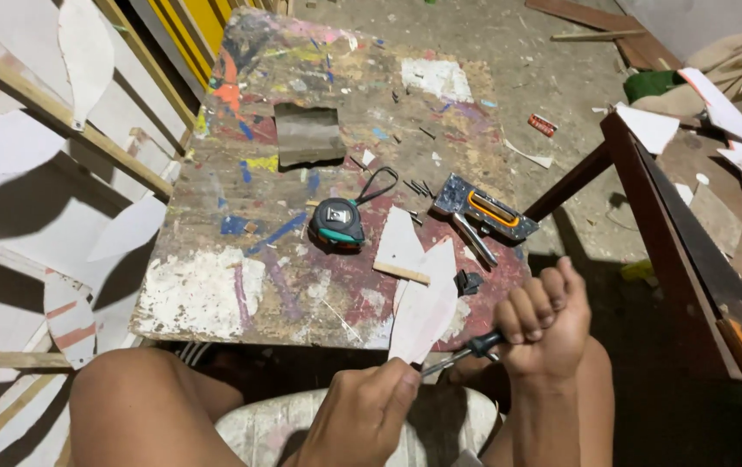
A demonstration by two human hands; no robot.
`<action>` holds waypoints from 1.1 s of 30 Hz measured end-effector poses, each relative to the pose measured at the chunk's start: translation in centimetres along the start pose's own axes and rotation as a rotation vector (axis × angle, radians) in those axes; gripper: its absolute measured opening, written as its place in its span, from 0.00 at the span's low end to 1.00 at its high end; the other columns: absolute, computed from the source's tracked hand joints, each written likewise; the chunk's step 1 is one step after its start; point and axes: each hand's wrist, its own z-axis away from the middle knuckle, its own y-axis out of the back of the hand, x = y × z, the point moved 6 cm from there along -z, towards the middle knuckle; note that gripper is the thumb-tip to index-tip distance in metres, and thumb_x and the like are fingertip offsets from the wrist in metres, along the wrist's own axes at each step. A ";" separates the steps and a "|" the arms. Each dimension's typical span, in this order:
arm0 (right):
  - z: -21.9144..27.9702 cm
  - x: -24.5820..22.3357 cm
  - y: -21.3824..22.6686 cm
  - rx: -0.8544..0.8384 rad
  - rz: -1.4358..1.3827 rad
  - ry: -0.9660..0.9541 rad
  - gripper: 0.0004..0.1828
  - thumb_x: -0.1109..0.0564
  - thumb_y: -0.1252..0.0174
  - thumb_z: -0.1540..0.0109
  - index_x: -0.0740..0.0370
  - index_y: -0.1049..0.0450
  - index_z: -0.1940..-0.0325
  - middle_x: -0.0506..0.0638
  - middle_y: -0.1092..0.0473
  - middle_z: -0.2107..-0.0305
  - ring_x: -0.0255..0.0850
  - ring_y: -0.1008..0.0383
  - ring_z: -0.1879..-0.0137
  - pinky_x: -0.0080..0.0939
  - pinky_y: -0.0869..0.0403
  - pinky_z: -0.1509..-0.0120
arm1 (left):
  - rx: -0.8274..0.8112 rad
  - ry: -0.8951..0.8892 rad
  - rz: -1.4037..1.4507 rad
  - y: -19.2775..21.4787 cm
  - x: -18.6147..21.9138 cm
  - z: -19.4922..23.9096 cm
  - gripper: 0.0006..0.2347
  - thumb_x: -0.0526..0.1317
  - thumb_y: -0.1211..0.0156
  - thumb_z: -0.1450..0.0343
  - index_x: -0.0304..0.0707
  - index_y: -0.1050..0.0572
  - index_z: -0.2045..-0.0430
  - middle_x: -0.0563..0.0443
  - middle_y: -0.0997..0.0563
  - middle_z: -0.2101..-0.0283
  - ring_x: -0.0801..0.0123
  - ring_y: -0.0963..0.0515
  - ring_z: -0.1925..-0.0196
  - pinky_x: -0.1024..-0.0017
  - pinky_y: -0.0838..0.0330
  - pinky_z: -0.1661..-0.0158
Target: Measuring, cutting, and assembling small foam components using hand tools on a workbench.
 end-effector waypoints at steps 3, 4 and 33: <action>0.4 -1.0 -0.6 -0.120 -0.102 -0.039 0.32 0.46 0.59 0.25 0.45 0.47 0.86 0.36 0.55 0.94 0.27 0.60 0.91 0.28 0.56 0.89 | 0.042 -0.194 -0.072 0.4 2.5 0.0 0.13 0.43 0.56 0.21 0.40 0.35 0.76 0.45 0.31 0.83 0.49 0.31 0.85 0.57 0.43 0.78; 0.7 -1.1 -1.0 -0.144 -0.127 -0.057 0.32 0.46 0.60 0.25 0.45 0.46 0.86 0.37 0.55 0.95 0.27 0.59 0.91 0.27 0.56 0.90 | 0.075 -0.231 -0.094 0.7 3.3 0.2 0.12 0.41 0.56 0.21 0.40 0.33 0.76 0.45 0.31 0.84 0.50 0.30 0.85 0.56 0.41 0.78; 7.0 -2.6 -9.8 0.088 0.296 0.416 0.29 0.37 0.59 0.31 0.49 0.51 0.84 0.44 0.62 0.93 0.36 0.64 0.91 0.38 0.59 0.87 | 0.369 -0.035 -0.030 4.4 -2.4 -1.7 0.06 0.40 0.44 0.26 0.40 0.21 0.64 0.48 0.18 0.60 0.59 0.21 0.54 0.64 0.30 0.51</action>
